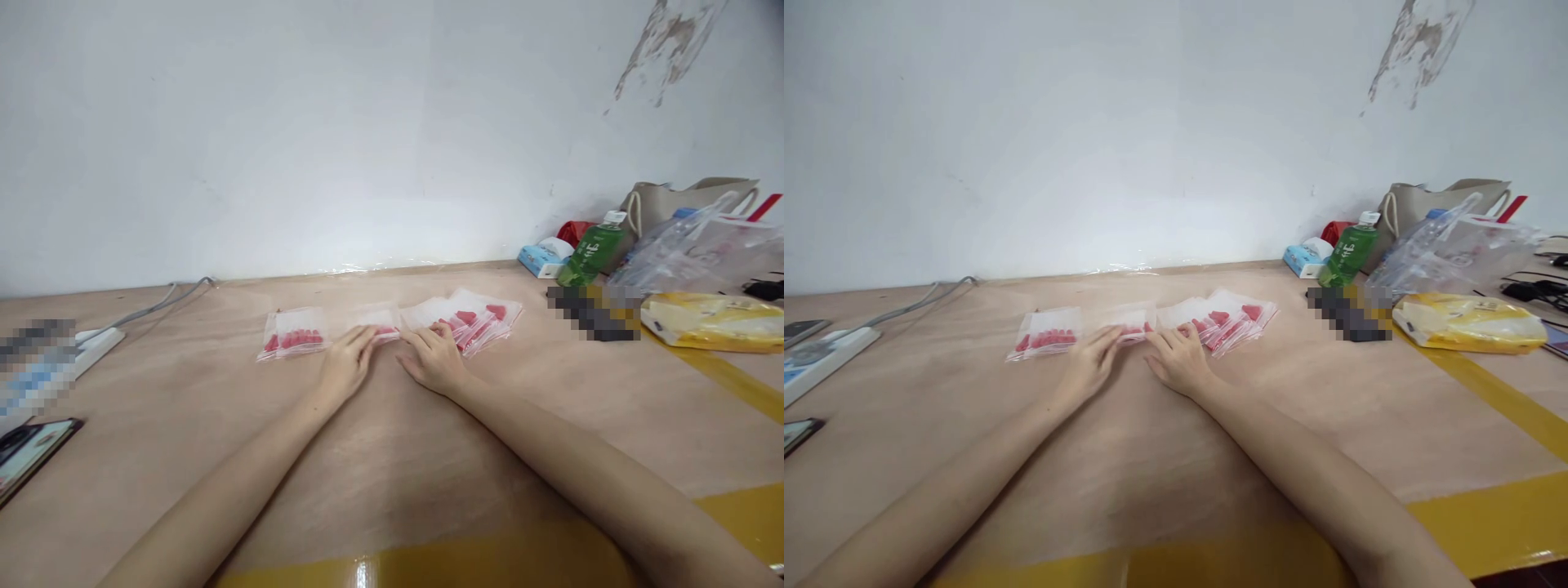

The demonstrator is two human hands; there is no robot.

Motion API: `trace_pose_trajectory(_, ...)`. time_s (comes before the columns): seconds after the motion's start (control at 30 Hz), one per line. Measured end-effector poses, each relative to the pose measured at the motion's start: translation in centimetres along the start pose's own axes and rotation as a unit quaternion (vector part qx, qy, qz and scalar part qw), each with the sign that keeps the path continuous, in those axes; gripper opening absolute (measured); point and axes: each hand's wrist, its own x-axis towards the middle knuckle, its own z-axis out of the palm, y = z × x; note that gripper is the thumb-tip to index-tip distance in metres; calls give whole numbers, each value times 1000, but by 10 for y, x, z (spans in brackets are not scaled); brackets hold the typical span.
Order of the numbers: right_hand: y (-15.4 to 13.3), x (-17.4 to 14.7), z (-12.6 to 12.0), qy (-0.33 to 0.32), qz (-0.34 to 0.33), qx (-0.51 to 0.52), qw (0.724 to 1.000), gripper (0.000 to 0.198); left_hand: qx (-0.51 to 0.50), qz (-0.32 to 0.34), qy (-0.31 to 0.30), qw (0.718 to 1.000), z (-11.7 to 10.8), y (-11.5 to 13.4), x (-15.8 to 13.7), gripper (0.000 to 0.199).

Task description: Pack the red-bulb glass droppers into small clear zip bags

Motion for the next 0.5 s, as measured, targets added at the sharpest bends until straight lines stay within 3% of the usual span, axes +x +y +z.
trace_pose_trajectory(0.17,8,-5,-6,36,-15,-28,999,24,-24,47,-26,998,21,9,-7,29)
trace_pose_trajectory(0.27,11,-3,-7,20,-73,-37,996,16,-30,57,-36,997,24,6,-7,28)
trace_pose_trajectory(0.37,15,-1,-9,15,-106,-45,993,24,-28,75,-42,996,19,0,-8,31)
trace_pose_trajectory(0.5,19,-2,-12,10,-90,-59,994,22,45,140,3,989,2,-9,-13,29)
